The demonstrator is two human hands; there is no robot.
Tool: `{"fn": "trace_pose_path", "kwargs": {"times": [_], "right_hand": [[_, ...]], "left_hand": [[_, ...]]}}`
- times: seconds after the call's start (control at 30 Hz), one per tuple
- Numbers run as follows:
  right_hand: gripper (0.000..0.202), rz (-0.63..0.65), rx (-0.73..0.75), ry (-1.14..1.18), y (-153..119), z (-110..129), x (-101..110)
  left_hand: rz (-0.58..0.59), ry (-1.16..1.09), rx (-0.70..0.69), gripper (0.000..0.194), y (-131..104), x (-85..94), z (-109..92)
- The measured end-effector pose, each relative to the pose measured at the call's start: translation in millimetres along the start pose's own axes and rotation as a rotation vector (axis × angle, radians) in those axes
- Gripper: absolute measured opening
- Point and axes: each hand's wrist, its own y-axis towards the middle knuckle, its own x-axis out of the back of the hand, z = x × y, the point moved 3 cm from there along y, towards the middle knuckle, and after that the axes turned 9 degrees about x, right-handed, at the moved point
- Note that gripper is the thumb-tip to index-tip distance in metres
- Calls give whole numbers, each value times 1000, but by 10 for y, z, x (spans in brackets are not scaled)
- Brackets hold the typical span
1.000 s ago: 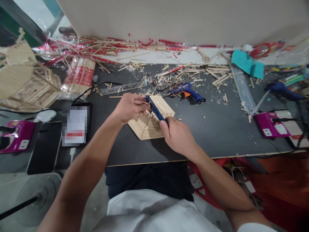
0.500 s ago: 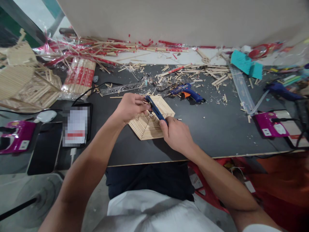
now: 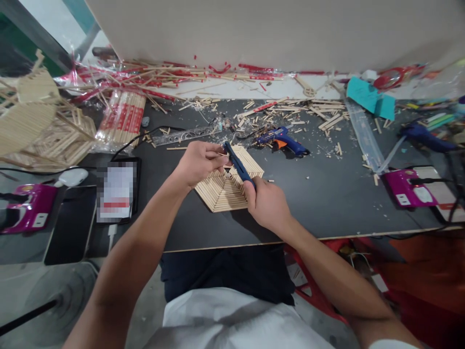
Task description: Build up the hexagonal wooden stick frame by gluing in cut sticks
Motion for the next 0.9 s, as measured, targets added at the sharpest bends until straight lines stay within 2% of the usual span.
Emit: {"fn": "trace_pose_path", "kwargs": {"times": [0.13, 0.27, 0.4, 0.57, 0.67, 0.8, 0.9], "right_hand": [[51, -79, -12, 87, -73, -85, 66], [52, -115, -96, 15, -222, -268, 176], [50, -205, -203, -157, -387, -610, 268], [62, -363, -276, -372, -538, -1085, 309], [69, -353, -318, -428, -596, -1206, 310], [74, -297, -361, -446, -653, -1227, 291], [71, -339, -414, -437, -695, -1316, 276]], "left_hand": [[19, -24, -4, 16, -7, 14, 25], [44, -2, -62, 22, -7, 61, 53], [44, 57, -124, 31, -6, 85, 52], [0, 85, -170, 21, 21, 89, 47], [-33, 110, -203, 16, 20, 93, 36], [-48, 115, -235, 17, 4, 142, 93], [-95, 88, -245, 16, 10, 208, 186]]}}
